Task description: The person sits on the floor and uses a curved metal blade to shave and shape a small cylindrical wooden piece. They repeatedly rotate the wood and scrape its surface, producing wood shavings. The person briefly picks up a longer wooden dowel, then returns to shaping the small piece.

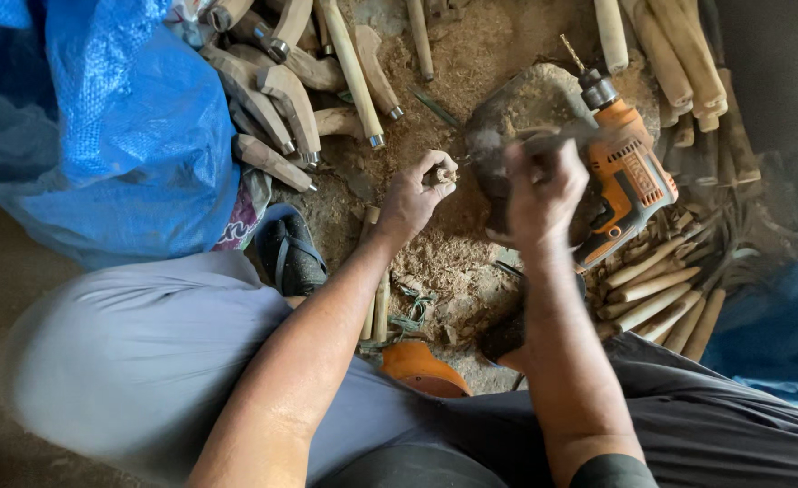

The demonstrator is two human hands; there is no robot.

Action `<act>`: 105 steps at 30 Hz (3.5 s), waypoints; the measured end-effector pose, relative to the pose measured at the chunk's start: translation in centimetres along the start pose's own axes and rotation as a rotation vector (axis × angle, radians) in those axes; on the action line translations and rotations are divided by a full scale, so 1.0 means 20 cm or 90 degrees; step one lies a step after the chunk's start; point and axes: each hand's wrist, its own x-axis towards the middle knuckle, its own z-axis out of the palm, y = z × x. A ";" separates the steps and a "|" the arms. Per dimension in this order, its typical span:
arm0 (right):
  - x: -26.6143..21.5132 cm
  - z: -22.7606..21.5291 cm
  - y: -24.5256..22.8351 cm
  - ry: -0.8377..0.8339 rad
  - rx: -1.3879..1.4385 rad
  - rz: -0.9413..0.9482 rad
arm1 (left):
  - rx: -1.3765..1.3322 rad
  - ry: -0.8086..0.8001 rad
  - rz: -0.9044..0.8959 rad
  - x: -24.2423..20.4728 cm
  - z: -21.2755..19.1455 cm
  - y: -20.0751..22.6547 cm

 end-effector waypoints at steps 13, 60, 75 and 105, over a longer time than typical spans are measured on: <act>-0.07 -0.11 0.34 0.041 -0.543 0.039 | 0.001 0.189 0.025 0.04 -0.10 -0.02; -0.07 0.20 -0.14 -0.313 -0.205 0.105 | 0.151 0.001 -0.031 0.03 0.01 -0.14; -0.07 0.22 -0.12 -0.284 -0.254 0.184 | 0.145 -0.023 -0.087 0.02 0.00 -0.07; -0.16 0.28 0.00 -0.145 0.249 0.538 | -0.134 0.010 0.019 -0.01 -0.06 -0.26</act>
